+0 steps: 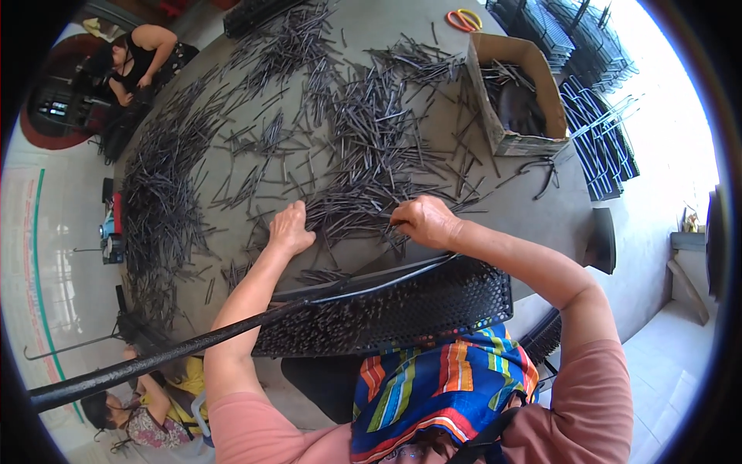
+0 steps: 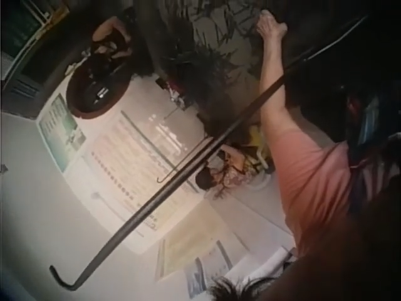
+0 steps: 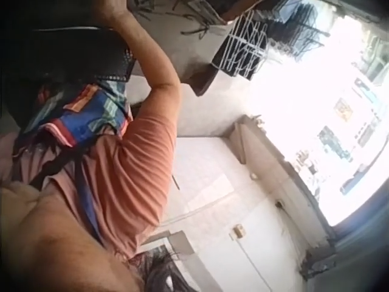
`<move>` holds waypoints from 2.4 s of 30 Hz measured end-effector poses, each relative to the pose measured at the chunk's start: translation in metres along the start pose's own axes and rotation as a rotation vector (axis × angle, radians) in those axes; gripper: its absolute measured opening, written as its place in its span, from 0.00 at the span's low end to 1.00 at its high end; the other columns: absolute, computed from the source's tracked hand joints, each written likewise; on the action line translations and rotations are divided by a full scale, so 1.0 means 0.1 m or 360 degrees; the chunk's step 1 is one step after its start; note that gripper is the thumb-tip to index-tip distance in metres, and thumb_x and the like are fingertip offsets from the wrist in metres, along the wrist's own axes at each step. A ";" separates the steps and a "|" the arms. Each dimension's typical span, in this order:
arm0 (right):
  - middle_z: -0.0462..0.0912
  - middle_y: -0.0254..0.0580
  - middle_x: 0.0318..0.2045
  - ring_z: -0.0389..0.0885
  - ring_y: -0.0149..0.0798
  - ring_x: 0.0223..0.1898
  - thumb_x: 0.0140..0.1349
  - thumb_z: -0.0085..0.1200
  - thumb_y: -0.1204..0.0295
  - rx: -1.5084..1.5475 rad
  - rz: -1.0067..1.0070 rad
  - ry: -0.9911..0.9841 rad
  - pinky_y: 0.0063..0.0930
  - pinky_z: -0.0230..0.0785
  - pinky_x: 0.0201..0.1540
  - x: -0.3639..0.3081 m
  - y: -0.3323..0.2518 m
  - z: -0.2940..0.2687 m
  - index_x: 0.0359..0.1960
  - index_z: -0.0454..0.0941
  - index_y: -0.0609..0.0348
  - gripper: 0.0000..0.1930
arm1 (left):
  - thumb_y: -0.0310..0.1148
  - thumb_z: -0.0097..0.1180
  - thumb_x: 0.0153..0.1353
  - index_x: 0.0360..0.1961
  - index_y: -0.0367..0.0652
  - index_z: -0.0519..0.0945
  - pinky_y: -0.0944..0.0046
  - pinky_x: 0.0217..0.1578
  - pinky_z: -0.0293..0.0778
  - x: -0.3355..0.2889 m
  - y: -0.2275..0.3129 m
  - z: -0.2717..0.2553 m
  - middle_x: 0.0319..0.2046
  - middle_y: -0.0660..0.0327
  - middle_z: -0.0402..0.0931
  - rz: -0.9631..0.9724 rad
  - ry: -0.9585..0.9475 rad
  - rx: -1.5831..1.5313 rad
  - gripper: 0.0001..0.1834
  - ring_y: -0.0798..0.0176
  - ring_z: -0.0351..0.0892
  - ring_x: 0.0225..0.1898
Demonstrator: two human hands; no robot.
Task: Assembling wire brushes by manually inserting bundles of thin metal wires into a perforated base.
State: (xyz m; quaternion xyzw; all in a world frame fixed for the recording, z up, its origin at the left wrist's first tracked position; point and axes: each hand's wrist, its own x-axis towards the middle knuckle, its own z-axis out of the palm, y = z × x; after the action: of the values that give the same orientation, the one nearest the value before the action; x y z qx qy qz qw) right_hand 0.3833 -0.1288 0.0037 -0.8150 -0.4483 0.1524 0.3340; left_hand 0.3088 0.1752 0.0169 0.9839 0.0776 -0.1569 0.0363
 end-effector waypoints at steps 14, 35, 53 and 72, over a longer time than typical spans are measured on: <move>0.77 0.56 0.49 0.73 0.55 0.55 0.46 0.65 0.48 0.0177 0.0356 0.0343 0.48 0.66 0.55 0.72 -1.07 -0.03 0.56 0.69 0.66 0.42 | 0.19 0.62 0.47 0.38 0.36 0.77 0.66 0.34 0.76 0.17 0.18 -0.52 0.29 0.64 0.79 -0.0160 0.0506 -0.2626 0.14 0.65 0.79 0.28; 0.81 0.58 0.31 0.80 0.61 0.37 0.55 0.52 0.70 0.0093 0.0254 0.0196 0.50 0.72 0.40 0.54 -0.61 0.20 0.44 0.74 0.60 0.15 | 0.24 0.62 0.50 0.29 0.37 0.77 0.55 0.29 0.77 0.19 0.49 -0.86 0.26 0.57 0.79 -0.0463 0.0791 -0.3469 0.06 0.58 0.80 0.27; 0.80 0.36 0.40 0.76 0.33 0.41 0.67 0.49 0.54 0.2539 0.0723 0.0901 0.28 0.67 0.46 1.32 -1.42 0.02 0.48 0.78 0.60 0.21 | 0.25 0.69 0.46 0.32 0.36 0.81 0.63 0.38 0.76 -0.26 0.98 -1.14 0.33 0.60 0.81 -0.0115 0.1111 -0.3178 0.11 0.64 0.80 0.32; 0.83 0.39 0.27 0.79 0.31 0.28 0.62 0.55 0.68 0.2188 0.0408 0.0641 0.25 0.71 0.35 0.94 -1.03 -0.41 0.31 0.83 0.66 0.12 | 0.15 0.60 0.40 0.40 0.29 0.76 0.64 0.25 0.77 -0.46 0.59 -1.02 0.27 0.53 0.80 0.0219 -0.0470 -0.2130 0.21 0.60 0.80 0.23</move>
State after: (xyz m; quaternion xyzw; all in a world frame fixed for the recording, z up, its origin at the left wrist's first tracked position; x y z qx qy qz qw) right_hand 0.3930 -0.0282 0.1082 -0.4794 -0.0820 0.2846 0.8261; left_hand 0.3068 0.1205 0.1311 0.7209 0.0893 -0.2050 0.6560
